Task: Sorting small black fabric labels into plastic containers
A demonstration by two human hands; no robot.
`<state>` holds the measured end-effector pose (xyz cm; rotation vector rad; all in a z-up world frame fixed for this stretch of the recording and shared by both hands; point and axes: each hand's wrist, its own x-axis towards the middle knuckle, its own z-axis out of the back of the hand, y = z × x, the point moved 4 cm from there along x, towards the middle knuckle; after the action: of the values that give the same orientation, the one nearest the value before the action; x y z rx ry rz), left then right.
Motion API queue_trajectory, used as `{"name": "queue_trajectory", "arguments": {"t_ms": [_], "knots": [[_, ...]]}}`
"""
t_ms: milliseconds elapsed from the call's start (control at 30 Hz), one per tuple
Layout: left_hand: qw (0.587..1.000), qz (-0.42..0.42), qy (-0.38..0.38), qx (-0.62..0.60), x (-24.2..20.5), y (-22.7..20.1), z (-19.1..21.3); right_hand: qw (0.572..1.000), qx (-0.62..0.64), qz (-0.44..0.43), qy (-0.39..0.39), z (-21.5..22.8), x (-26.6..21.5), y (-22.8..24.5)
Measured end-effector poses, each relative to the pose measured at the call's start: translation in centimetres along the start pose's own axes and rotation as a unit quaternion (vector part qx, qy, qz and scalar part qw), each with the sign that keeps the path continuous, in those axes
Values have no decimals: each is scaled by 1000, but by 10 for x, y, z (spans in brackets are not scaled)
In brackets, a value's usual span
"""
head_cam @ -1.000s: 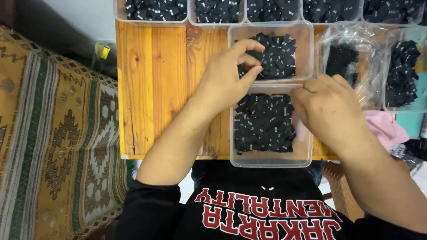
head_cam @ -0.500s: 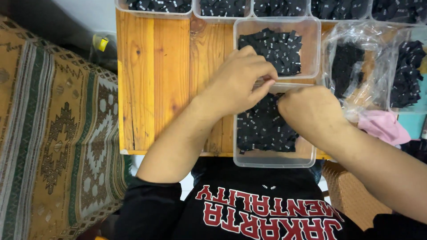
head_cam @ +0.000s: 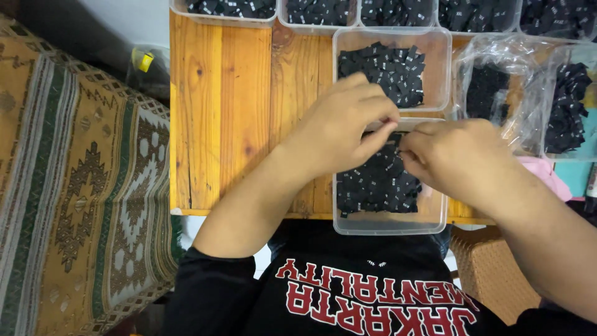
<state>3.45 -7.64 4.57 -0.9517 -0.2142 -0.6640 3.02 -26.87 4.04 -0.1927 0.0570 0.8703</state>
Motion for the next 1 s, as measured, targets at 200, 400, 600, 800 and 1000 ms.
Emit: {"name": "queue_trajectory", "arguments": {"t_ms": [200, 400, 600, 800, 1000], "knots": [[992, -1, 94, -82, -4, -15, -7, 995, 97, -2, -30, 12, -7, -2], [969, 94, 115, -197, -2, -18, -1, 991, 111, 9, -74, 19, -11, 0], [951, 114, 107, -266, -3, -15, 2, 965, 258, -39, -33, 25, -12, -9], [949, 115, 110, -271, -3, -12, -1, 909, 414, -34, -41, 26, -17, -11], [955, 95, 108, -261, -3, -11, -4, 894, 442, -52, -39, 18, -16, -15]]}}
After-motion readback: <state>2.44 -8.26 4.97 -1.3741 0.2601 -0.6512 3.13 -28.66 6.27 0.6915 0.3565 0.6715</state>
